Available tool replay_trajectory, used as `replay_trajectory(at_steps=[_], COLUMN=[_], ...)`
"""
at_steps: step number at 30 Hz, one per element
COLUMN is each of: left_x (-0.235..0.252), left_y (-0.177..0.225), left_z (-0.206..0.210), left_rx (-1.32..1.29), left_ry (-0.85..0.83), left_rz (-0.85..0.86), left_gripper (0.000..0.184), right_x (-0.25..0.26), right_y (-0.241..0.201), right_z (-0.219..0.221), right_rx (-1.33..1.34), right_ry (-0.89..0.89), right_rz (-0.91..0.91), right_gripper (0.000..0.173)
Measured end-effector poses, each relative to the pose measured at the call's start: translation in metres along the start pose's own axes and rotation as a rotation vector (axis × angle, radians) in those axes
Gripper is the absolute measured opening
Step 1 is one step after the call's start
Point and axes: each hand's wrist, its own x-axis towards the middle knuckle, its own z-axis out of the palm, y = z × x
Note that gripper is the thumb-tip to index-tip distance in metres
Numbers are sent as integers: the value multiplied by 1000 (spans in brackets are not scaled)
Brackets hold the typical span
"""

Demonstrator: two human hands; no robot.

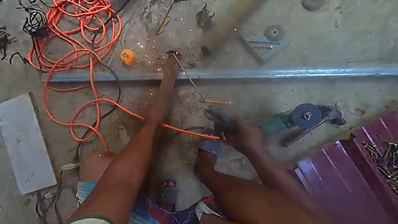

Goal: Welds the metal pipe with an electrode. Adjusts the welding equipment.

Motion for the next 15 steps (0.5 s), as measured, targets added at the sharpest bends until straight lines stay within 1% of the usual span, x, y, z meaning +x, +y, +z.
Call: replay_trajectory(at_steps=[2, 7, 9, 12, 15], left_x=[-1, 0, -2, -15, -5], left_y=[0, 2, 4, 18, 10], left_z=[1, -1, -2, -15, -5], left_rx=[-12, -19, -16, -7, 5], left_ry=[12, -7, -8, -59, -3], left_rz=[-3, -32, -40, -77, -66], left_gripper=[69, 68, 68, 70, 69], right_x=[2, 7, 9, 10, 11], right_y=[0, 3, 5, 7, 8], right_z=[1, 3, 5, 6, 7], right_rx=[-11, -41, -49, -41, -50], right_ry=[-10, 28, 39, 45, 55], right_rz=[8, -18, -21, -29, -45], right_gripper=[29, 25, 26, 30, 28])
